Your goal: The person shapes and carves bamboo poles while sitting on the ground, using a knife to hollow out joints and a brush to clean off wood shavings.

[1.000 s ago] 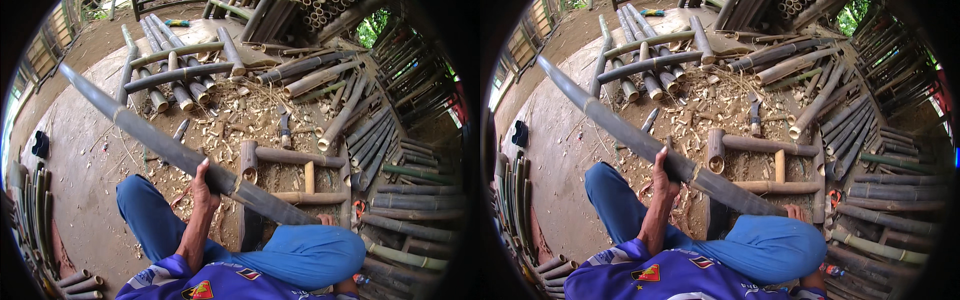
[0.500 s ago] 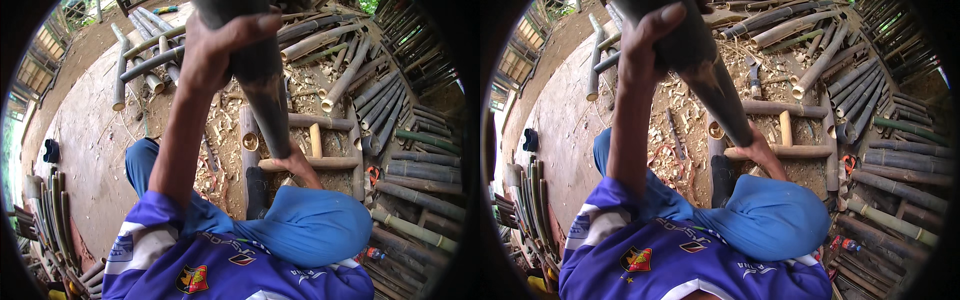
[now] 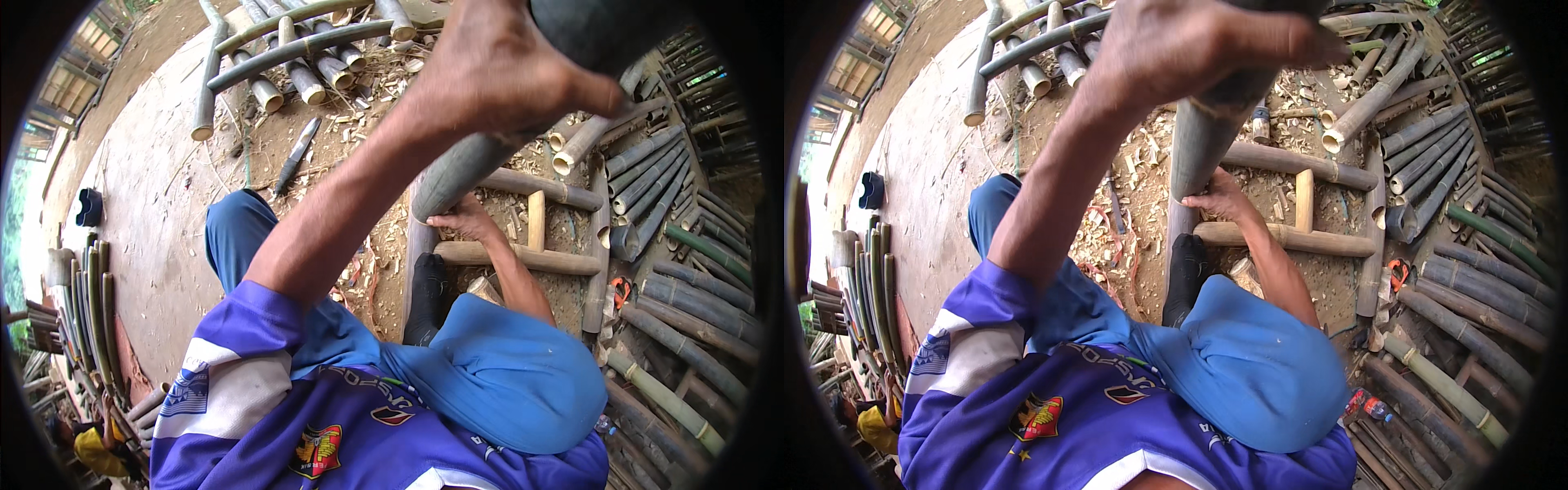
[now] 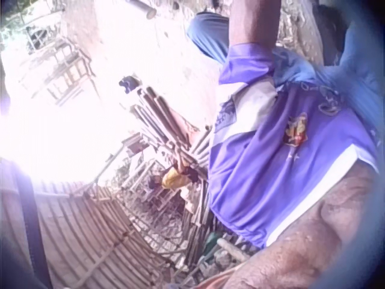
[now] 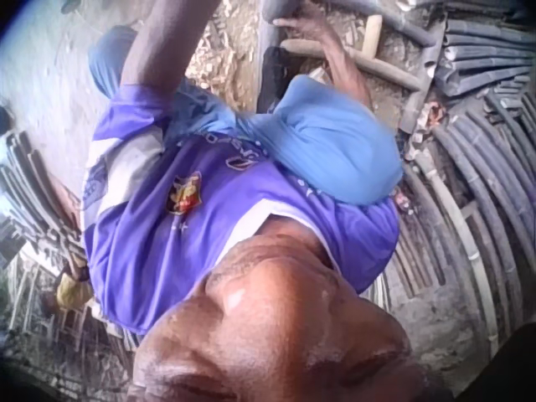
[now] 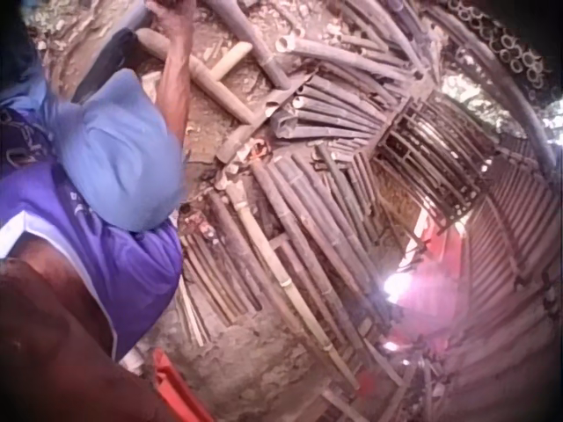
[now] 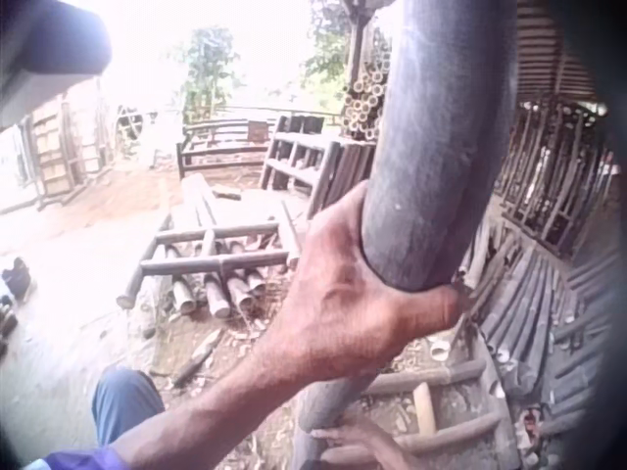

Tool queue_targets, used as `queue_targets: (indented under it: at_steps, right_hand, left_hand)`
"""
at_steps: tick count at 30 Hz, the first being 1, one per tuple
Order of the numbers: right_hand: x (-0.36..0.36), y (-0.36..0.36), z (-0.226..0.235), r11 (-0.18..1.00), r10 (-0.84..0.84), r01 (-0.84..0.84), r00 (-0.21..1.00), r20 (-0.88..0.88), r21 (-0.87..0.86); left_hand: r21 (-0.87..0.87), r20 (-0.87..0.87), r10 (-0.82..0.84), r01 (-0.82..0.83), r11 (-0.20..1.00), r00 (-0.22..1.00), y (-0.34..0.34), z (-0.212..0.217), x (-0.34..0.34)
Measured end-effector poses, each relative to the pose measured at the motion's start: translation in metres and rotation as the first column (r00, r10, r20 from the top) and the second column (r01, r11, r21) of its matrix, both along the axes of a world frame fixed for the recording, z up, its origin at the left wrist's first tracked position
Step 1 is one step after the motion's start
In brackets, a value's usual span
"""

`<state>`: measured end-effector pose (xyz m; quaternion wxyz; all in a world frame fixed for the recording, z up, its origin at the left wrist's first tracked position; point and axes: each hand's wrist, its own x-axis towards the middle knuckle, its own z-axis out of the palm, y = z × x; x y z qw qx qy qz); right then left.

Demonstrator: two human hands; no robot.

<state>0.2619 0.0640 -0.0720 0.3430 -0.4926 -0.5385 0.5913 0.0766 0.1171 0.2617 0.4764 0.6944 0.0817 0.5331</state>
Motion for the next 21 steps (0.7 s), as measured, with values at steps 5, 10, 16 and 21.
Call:
queue_targets:
  at_steps: [5, 10, 16, 21]
  right_hand:
    - [0.026, 0.015, 0.106, 0.942, 0.064, -0.220, 0.859, 0.508, 0.253]
    - [0.071, -0.005, 0.256, 0.951, -0.102, -0.065, 0.856, 0.506, 0.302]
    - [0.086, -0.050, 0.370, 0.891, -0.229, 0.131, 0.956, 0.182, 0.435]
    - [0.081, -0.065, 0.419, 0.821, -0.177, 0.206, 0.978, -0.107, 0.532]
  left_hand:
    - [0.139, 0.054, 0.111, -0.118, 0.983, 0.992, 0.012, -0.026, 0.018]
    - [0.054, -0.046, 0.208, -0.205, 0.977, 0.977, 0.001, -0.028, 0.038]
    - [0.064, -0.066, 0.139, -0.135, 0.989, 0.988, -0.036, -0.038, 0.041]
    - [0.049, 0.023, 0.180, -0.180, 0.982, 0.983, -0.044, -0.042, 0.028]
